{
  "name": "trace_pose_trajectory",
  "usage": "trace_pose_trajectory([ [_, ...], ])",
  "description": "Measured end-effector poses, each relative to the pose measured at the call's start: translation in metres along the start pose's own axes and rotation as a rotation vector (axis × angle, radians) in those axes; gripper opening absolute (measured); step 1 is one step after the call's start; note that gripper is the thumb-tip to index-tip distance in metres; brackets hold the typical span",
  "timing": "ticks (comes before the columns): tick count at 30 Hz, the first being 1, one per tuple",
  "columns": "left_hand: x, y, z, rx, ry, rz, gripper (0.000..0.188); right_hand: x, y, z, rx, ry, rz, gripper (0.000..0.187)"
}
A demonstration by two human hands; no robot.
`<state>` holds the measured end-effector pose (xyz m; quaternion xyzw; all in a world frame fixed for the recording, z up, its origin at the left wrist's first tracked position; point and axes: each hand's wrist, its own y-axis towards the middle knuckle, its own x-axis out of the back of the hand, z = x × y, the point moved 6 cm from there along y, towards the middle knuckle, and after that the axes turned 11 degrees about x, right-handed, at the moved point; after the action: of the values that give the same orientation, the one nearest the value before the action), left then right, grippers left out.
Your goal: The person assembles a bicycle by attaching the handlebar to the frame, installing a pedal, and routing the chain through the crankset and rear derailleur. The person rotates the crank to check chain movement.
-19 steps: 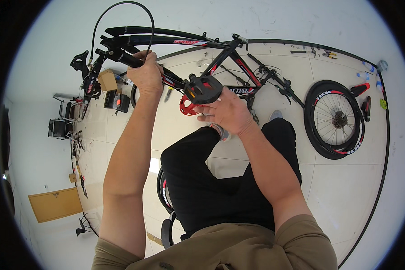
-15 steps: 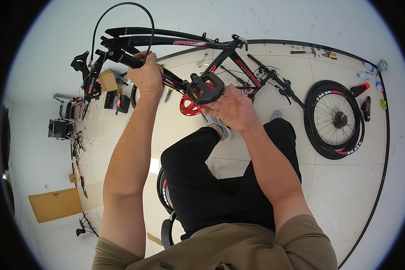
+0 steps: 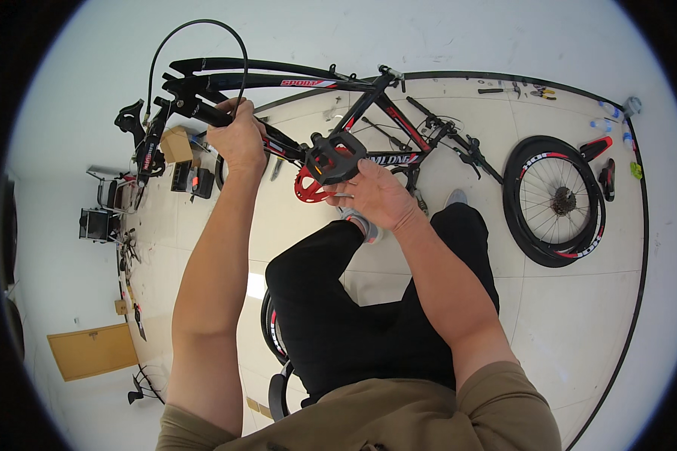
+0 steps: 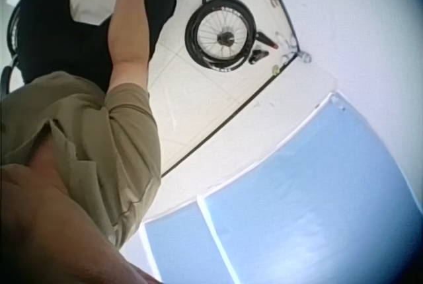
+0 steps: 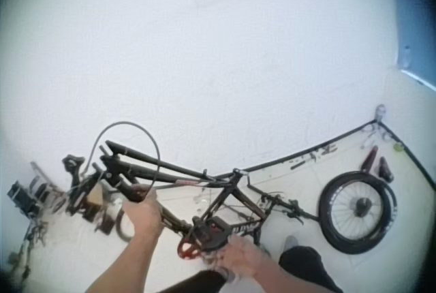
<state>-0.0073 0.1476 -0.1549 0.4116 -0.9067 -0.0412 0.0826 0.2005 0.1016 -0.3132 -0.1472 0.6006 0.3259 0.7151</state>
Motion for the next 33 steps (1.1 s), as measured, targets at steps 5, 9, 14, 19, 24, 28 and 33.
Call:
trace_pose_trajectory([
  [5, 0.000, 0.001, 0.001, 0.001, 0.010, -0.005, 0.011, -0.001, 0.002, 0.007, 0.055, -0.101, -0.087, 0.058],
  [9, 0.002, 0.002, 0.002, 0.002, 0.012, -0.003, 0.011, -0.014, 0.004, 0.020, 0.117, -0.117, -0.097, 0.052],
  [14, 0.000, 0.001, 0.002, 0.009, -0.011, 0.009, 0.010, -0.019, 0.006, 0.021, 0.163, 0.054, -0.171, 0.050],
  [19, 0.002, 0.005, 0.004, -0.010, -0.007, 0.009, 0.008, -0.013, 0.003, -0.005, -0.094, 0.137, -0.241, 0.054],
  [24, 0.001, 0.002, 0.003, 0.009, -0.027, 0.010, 0.008, -0.007, 0.002, -0.020, -0.143, 0.252, -0.261, 0.058],
  [28, -0.001, 0.002, 0.001, -0.006, -0.019, 0.007, 0.008, 0.035, -0.002, -0.011, 0.027, 0.282, -0.435, 0.047],
  [33, 0.002, 0.004, 0.004, 0.009, -0.016, 0.015, 0.009, 0.041, -0.004, -0.007, 0.082, 0.205, -0.578, 0.034],
])
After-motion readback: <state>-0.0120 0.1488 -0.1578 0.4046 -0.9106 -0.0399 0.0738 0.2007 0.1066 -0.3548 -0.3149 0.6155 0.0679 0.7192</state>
